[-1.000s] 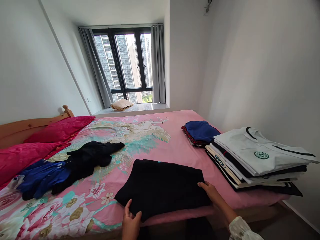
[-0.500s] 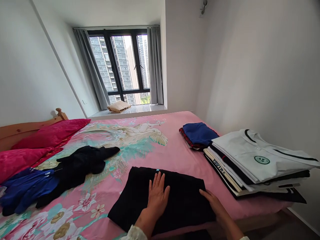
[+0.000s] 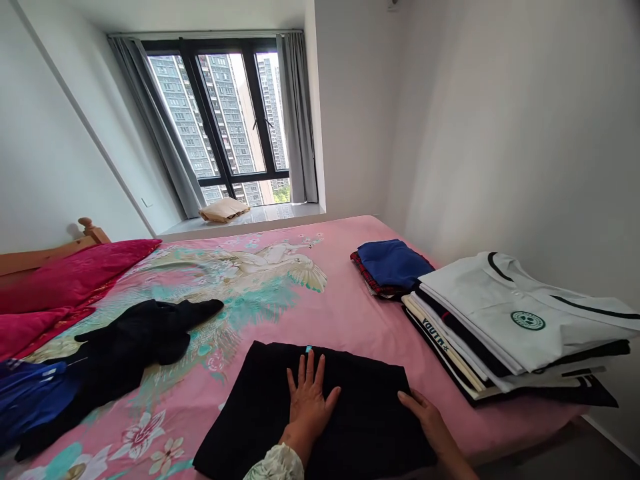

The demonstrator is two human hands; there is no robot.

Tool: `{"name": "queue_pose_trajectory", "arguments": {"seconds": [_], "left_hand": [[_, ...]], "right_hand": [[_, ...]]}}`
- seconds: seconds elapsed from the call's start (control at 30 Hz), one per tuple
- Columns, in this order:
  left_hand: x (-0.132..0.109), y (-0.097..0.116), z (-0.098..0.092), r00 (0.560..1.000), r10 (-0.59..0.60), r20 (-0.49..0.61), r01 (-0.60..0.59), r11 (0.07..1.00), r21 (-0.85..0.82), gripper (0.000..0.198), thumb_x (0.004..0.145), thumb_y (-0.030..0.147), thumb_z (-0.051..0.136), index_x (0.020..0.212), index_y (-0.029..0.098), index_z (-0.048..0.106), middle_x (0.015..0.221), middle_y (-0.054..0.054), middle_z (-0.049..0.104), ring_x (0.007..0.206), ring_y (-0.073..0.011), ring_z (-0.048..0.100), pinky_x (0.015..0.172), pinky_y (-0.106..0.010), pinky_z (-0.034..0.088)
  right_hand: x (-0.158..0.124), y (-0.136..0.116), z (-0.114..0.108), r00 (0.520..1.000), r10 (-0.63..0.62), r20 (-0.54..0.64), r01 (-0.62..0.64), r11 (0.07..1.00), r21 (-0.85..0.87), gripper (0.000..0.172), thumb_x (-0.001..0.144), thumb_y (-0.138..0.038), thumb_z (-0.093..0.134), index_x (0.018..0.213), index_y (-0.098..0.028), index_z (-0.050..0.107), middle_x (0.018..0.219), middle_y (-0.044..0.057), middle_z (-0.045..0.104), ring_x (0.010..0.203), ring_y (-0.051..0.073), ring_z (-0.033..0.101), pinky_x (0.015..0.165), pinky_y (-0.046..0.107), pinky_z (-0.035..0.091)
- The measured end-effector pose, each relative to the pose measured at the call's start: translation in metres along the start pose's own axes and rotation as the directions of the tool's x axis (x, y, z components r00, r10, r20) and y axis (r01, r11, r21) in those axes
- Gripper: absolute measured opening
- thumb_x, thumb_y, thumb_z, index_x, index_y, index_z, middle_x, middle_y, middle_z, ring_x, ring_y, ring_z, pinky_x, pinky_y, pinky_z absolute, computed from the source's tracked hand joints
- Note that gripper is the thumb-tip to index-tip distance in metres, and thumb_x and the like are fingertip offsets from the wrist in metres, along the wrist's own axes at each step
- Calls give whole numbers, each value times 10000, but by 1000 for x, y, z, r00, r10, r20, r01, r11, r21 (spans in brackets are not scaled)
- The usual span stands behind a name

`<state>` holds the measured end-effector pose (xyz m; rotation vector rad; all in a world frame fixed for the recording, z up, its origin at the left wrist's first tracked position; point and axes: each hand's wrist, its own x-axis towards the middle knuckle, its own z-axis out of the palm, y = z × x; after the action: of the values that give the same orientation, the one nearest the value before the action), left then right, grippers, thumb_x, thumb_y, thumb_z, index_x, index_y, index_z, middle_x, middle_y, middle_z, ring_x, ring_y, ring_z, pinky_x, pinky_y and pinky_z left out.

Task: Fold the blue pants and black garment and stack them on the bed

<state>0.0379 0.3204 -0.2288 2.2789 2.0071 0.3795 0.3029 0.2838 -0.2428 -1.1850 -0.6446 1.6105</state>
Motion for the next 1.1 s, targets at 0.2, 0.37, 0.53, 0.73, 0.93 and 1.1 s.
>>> {"name": "queue_pose_trajectory", "arguments": {"seconds": [0.2, 0.37, 0.53, 0.73, 0.93, 1.1], "left_hand": [[-8, -11, -10, 957, -27, -288, 6, 997, -74, 560, 904, 303, 380, 1445, 208, 272, 1534, -107, 241, 1424, -255, 153, 1131, -567, 101], [6, -44, -40, 952, -58, -300, 74, 996, 44, 675, 745, 19, 414, 1393, 209, 383, 1512, -94, 302, 1422, -259, 157, 1127, -587, 40], [12, -53, -79, 976, 119, -184, -98, 988, 120, 456, 746, 3, 420, 1019, 262, 677, 1199, -37, 650, 1294, -262, 424, 1107, -621, -42], [-64, -53, -69, 971, 84, -223, -71, 995, 66, 383, 838, 149, 434, 1101, 323, 650, 1010, -32, 680, 1020, -200, 598, 1118, -535, 146], [-144, -81, -40, 952, -124, -280, 127, 992, -7, 426, 845, 315, 473, 1263, 287, 550, 1313, -69, 552, 1231, -254, 479, 1076, -501, 288], [-130, -92, -68, 925, -163, -344, 167, 986, -18, 428, 844, 378, 487, 1241, 237, 562, 1333, -95, 540, 1265, -274, 448, 1068, -496, 305]], "right_hand": [[-5, -6, 4, 999, -9, -31, 8, 1000, -22, 418, 670, -437, 722, 1001, -184, 689, 887, 36, 738, 901, 258, 672, 831, 337, 523], [-4, -6, 4, 999, -35, -34, 34, 999, -40, 384, 667, -423, 715, 965, -182, 690, 866, 27, 737, 879, 245, 673, 816, 323, 521], [-1, -2, 2, 998, -29, -56, 27, 999, -37, 325, 640, -422, 725, 876, -201, 696, 803, 18, 735, 833, 247, 676, 779, 329, 528], [-3, -2, 1, 995, -34, -92, 28, 997, -65, 282, 637, -405, 721, 848, -221, 691, 762, 0, 728, 792, 232, 672, 755, 314, 531], [-4, 2, -1, 996, 6, -88, -11, 998, -62, 308, 626, -402, 728, 867, -217, 676, 744, 0, 724, 782, 238, 676, 712, 307, 533], [-5, 3, -2, 996, 50, -69, -53, 998, -39, 346, 636, -410, 733, 915, -216, 671, 748, 3, 727, 781, 236, 681, 712, 308, 537]]}}
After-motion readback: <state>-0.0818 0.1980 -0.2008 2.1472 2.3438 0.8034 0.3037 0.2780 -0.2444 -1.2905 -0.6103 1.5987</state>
